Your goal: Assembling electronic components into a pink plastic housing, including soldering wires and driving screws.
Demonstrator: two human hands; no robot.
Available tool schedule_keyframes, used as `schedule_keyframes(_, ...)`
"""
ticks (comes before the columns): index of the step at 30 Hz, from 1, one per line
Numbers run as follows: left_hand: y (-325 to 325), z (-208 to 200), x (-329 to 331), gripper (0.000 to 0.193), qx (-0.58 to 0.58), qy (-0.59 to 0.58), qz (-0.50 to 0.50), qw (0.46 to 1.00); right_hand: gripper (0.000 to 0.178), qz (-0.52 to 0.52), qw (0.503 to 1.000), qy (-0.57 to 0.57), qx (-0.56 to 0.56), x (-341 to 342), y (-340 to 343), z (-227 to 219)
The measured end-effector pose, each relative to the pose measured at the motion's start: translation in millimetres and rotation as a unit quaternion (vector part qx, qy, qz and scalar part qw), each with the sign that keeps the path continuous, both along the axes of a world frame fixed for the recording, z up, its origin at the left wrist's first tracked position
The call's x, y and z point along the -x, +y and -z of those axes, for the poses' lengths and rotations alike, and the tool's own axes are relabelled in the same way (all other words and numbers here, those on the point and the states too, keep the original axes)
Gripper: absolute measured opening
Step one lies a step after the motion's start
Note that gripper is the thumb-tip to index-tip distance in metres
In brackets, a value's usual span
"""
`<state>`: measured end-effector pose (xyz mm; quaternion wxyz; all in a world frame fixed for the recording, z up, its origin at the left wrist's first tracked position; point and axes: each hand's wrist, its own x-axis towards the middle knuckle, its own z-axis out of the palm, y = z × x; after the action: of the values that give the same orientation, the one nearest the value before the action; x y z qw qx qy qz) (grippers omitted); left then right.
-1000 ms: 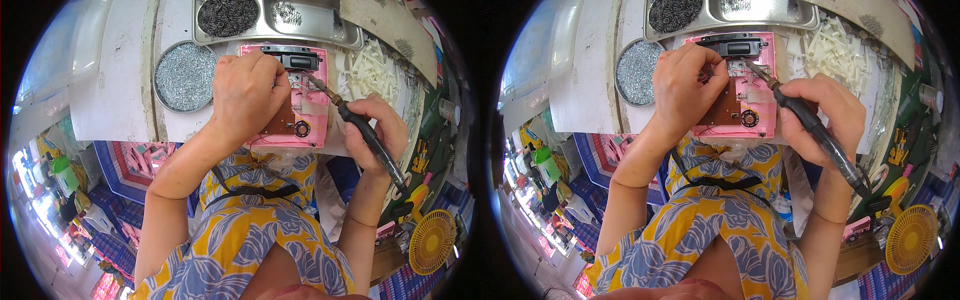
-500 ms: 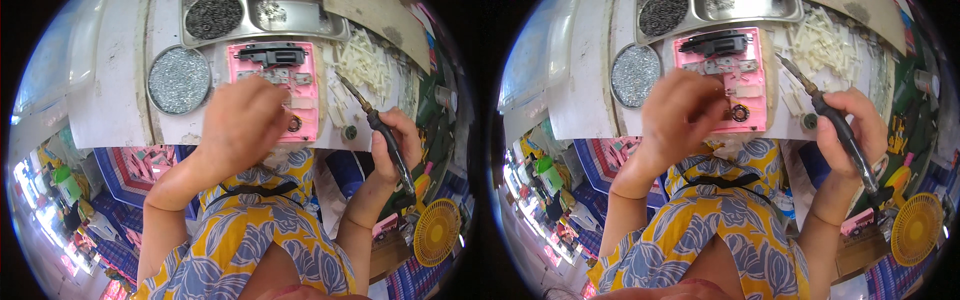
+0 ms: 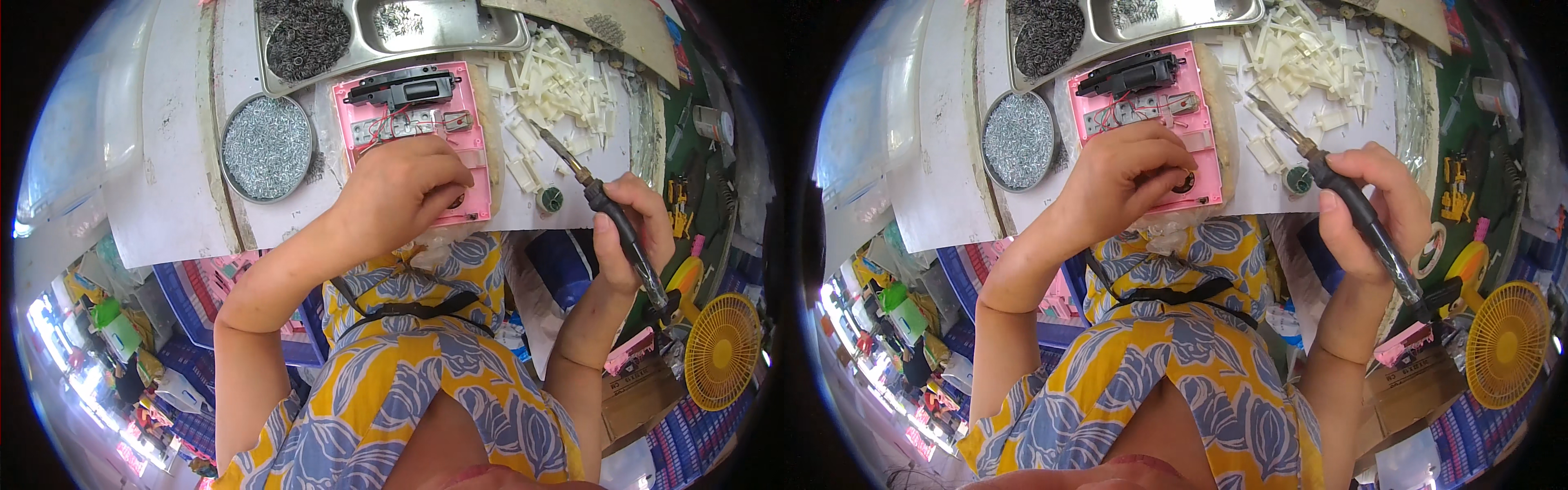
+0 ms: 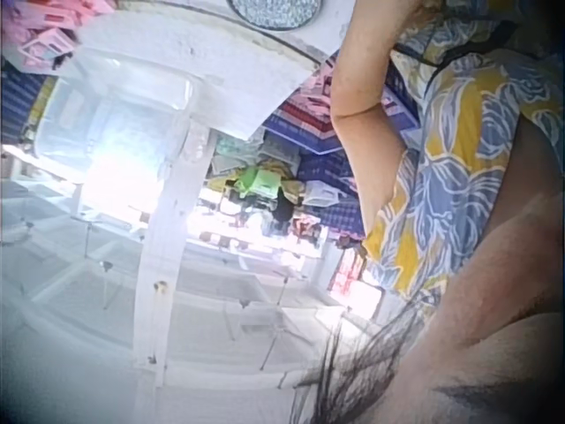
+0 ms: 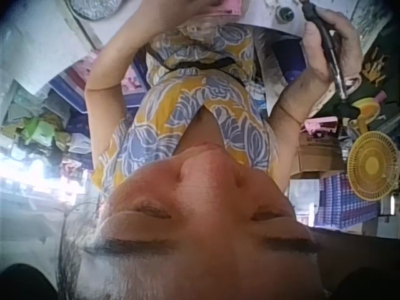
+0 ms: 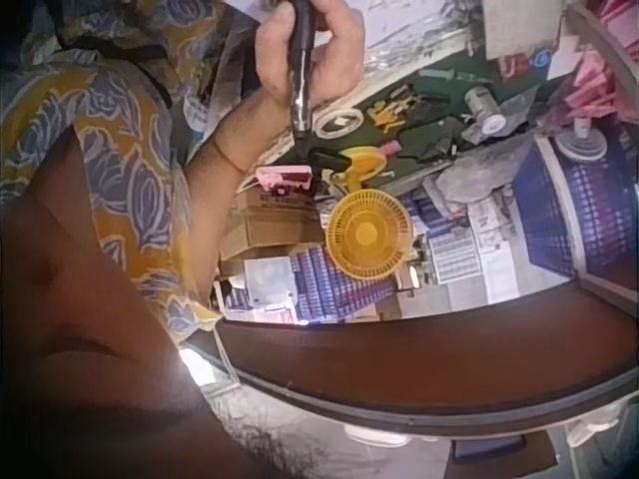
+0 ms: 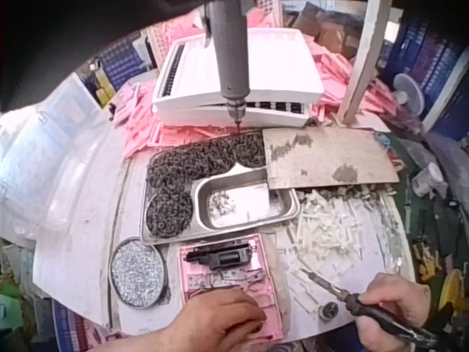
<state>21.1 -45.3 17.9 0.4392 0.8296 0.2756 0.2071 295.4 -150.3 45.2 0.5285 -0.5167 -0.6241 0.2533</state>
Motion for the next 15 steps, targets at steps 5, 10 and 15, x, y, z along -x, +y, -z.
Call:
schedule_keyframes(5,-1,-7,-4,0.009,0.208,0.024,-0.078,0.975,0.032,-0.045,0.999,-0.025,-0.009,12,21,-2)
schedule_keyframes(10,2,4,4,0.011,0.081,0.000,-0.025,0.996,0.029,-0.050,0.998,-0.017,0.017,4,9,-5)
schedule_keyframes(15,1,2,1,0.012,-0.071,0.032,0.021,0.997,0.027,-0.087,0.992,-0.029,0.081,9,-11,-2)
